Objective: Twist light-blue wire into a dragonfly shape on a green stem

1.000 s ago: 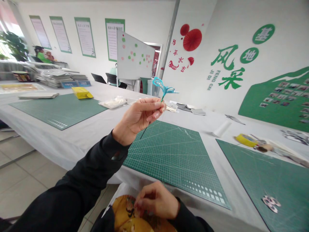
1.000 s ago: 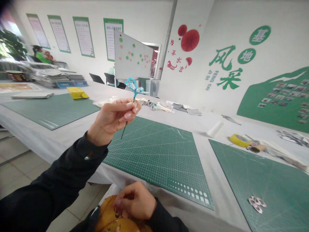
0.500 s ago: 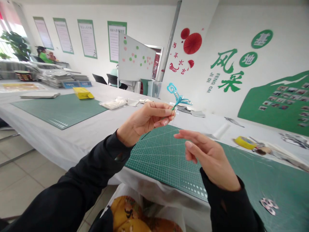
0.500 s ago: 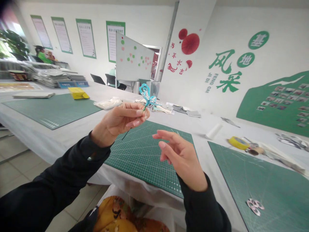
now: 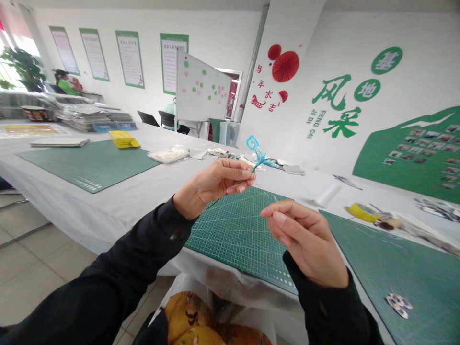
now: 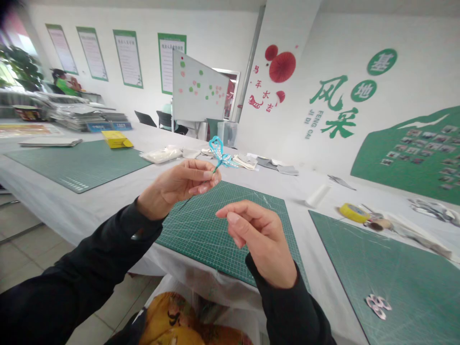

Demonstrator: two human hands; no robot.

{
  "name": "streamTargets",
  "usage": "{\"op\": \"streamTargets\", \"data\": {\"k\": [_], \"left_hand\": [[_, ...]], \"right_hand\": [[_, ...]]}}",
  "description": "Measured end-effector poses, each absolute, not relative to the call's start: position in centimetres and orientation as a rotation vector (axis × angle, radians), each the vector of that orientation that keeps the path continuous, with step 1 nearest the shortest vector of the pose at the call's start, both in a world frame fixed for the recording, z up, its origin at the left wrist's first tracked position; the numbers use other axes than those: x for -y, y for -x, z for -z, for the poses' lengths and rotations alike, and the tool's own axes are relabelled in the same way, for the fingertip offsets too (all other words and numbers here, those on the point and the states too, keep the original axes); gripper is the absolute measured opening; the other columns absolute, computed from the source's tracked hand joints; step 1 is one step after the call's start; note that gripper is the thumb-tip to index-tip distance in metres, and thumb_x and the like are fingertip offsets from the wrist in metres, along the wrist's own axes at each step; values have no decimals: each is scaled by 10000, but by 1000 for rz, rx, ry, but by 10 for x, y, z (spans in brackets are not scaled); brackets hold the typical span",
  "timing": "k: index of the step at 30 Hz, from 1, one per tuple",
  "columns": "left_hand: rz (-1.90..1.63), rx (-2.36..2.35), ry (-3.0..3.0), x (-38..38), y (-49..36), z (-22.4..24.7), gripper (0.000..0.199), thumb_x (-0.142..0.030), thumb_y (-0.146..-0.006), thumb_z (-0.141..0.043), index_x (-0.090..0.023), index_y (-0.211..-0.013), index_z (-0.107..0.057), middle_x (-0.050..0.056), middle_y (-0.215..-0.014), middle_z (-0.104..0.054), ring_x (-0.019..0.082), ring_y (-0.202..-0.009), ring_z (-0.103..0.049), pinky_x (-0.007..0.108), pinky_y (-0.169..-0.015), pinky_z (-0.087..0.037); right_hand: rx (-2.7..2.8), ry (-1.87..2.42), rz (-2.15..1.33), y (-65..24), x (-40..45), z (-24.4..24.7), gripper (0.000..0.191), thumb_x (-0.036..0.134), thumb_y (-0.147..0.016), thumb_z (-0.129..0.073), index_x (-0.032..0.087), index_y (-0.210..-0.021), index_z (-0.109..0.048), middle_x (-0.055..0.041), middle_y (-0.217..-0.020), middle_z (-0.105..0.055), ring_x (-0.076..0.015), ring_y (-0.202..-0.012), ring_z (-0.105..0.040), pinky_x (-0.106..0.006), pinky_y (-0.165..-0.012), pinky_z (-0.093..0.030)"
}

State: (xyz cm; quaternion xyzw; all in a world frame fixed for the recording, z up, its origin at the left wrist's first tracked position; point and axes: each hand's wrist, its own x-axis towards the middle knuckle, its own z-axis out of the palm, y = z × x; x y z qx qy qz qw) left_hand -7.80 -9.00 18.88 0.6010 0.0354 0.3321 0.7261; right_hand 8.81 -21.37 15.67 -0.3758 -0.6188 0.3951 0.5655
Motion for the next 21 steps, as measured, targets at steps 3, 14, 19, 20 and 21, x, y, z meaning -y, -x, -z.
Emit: {"op": "streamTargets", "data": {"k": [3,14,19,20,21], "left_hand": [[-708,-114,-1363,91,76,-184,99,-139,-720,-638,-41,-730,-650,60,-705,-620,35,-488,-496,132,-352,-256],[-906,-273,-1173,91,88,-189,79,-80,-746,-579,-56,-777,-647,-6,-555,-531,30,-471,-452,112,-362,-267],[-956,-187,-1204,89,87,-187,85,-108,-751,-604,-58,-790,-660,13,-631,-583,16,-471,-457,110,-385,-298],[-950,-166,-1217,88,86,-185,89,-119,-752,-608,-59,-786,-664,18,-640,-591,13,-465,-451,111,-385,-294],[-931,-148,-1234,87,84,-183,92,-127,-752,-611,-57,-775,-667,21,-639,-596,9,-453,-440,113,-382,-286]], "right_hand": [[1476,895,-995,-88,217,-155,154,277,-871,-562,179,-874,-681,48,-494,-433,-53,-457,-357,-231,-449,-220],[1241,1027,-994,-116,203,-133,185,326,-826,-612,151,-835,-670,80,-482,-269,-45,-460,-214,-254,-465,-121],[1308,1133,-1043,-123,197,-114,219,362,-820,-612,150,-819,-667,74,-494,-299,-50,-469,-221,-254,-468,-125],[1344,1147,-1033,-121,197,-111,223,365,-825,-606,151,-824,-668,69,-499,-321,-51,-474,-240,-252,-471,-137],[1376,1156,-1016,-119,197,-110,225,366,-830,-600,152,-828,-668,65,-502,-343,-53,-477,-262,-250,-473,-150]]}}
